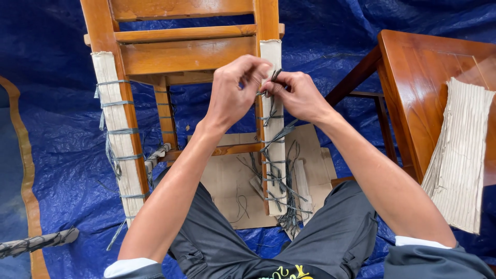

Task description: Tie decorative or structural strips around the wooden frames of chairs for preparation or repair.

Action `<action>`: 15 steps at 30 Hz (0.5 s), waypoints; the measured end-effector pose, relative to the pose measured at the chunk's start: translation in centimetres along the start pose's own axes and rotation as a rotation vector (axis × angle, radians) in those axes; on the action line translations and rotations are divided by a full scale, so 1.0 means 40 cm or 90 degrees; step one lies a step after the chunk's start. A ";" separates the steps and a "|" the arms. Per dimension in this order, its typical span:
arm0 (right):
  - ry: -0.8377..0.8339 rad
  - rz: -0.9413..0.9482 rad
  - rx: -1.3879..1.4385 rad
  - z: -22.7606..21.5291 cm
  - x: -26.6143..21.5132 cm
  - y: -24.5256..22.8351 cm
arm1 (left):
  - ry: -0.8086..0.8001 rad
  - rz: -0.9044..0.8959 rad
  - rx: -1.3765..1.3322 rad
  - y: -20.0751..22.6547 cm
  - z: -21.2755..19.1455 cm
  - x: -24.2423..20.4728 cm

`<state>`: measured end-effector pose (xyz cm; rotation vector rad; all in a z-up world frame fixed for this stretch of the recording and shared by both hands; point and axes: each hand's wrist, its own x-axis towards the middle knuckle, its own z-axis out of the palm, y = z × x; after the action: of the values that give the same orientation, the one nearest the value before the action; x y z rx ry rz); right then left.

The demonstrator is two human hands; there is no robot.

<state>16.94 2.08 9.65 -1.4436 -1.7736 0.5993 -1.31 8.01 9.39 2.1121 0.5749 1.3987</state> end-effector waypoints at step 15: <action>0.069 -0.395 -0.586 0.000 0.014 0.087 | -0.139 -0.271 0.083 -0.132 0.064 -0.039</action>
<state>18.99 3.48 7.17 -1.2783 -2.3697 -0.6919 0.20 10.58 4.12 2.0479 0.9775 0.9034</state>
